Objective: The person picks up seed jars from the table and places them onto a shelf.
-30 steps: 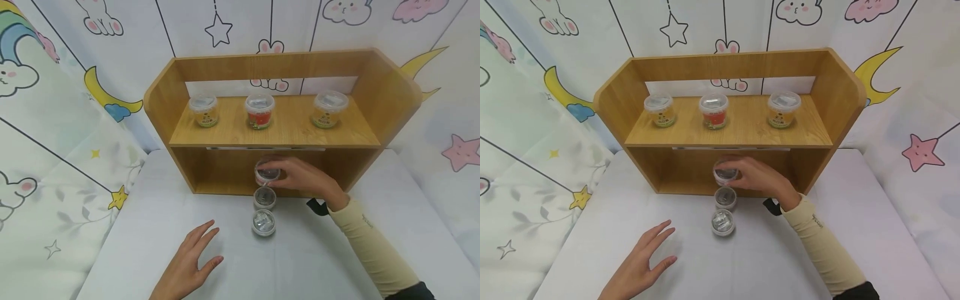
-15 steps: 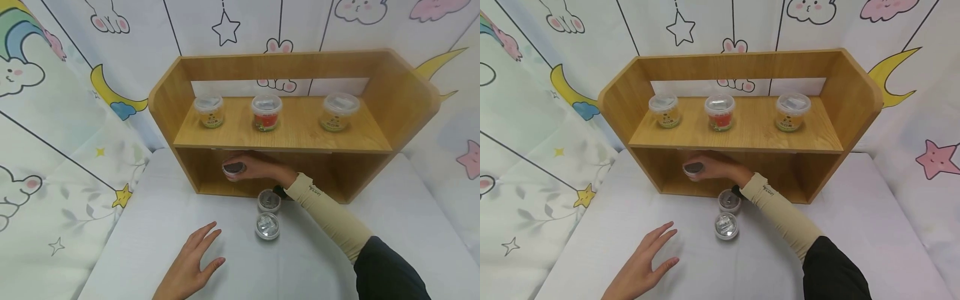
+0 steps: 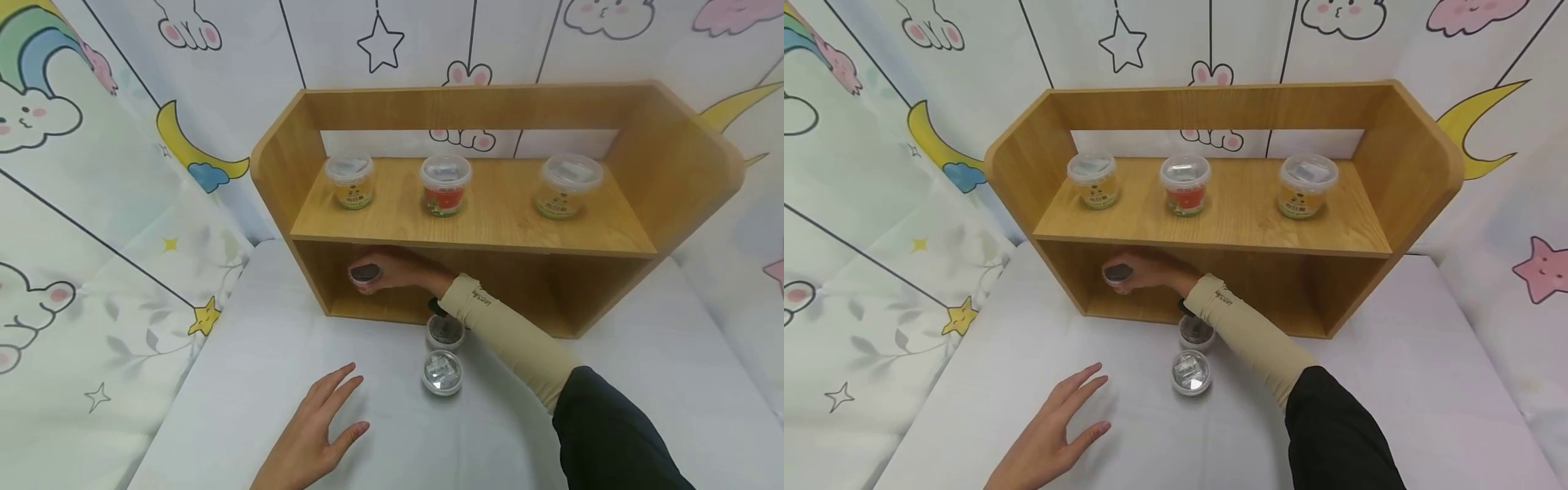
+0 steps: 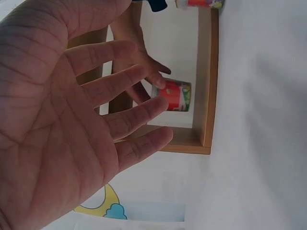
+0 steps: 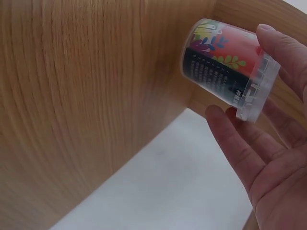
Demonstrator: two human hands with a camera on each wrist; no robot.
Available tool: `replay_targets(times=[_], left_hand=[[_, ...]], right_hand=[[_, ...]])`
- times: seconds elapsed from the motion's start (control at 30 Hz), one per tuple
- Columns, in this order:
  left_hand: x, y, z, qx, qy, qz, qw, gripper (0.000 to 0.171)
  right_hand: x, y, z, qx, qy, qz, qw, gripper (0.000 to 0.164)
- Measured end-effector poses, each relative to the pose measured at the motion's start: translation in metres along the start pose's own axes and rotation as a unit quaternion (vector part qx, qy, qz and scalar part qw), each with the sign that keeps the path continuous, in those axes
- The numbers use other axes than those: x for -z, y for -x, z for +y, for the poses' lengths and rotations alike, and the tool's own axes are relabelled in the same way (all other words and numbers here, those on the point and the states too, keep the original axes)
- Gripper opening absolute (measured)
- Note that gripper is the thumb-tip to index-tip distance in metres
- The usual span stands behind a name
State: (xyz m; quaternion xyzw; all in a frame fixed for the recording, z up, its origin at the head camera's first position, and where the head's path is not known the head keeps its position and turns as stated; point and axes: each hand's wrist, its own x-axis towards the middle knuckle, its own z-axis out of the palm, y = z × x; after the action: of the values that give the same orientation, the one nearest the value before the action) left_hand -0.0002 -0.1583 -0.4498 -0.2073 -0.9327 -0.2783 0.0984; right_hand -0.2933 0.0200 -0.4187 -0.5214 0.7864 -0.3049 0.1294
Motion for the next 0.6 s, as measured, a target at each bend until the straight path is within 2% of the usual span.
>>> replay_targets(times=[0.17,0.3,0.6], left_hand=[[0.001,-0.002,0.000,-0.004,-0.002,-0.002,1.0000,0.061],[0.001,-0.002,-0.001,-0.013,-0.009,0.007,0.9998,0.061],[0.001,0.001,-0.001,-0.004,-0.007,-0.003,1.0000,0.060]], right_hand=[[-0.002,-0.004,0.001,-0.024,-0.018,-0.009,1.000,0.051],[-0.004,-0.004,0.006,-0.039,-0.010,-0.015,0.999,0.053],[-0.012,-0.006,0.011,-0.037,0.005,-0.010,0.999,0.052]])
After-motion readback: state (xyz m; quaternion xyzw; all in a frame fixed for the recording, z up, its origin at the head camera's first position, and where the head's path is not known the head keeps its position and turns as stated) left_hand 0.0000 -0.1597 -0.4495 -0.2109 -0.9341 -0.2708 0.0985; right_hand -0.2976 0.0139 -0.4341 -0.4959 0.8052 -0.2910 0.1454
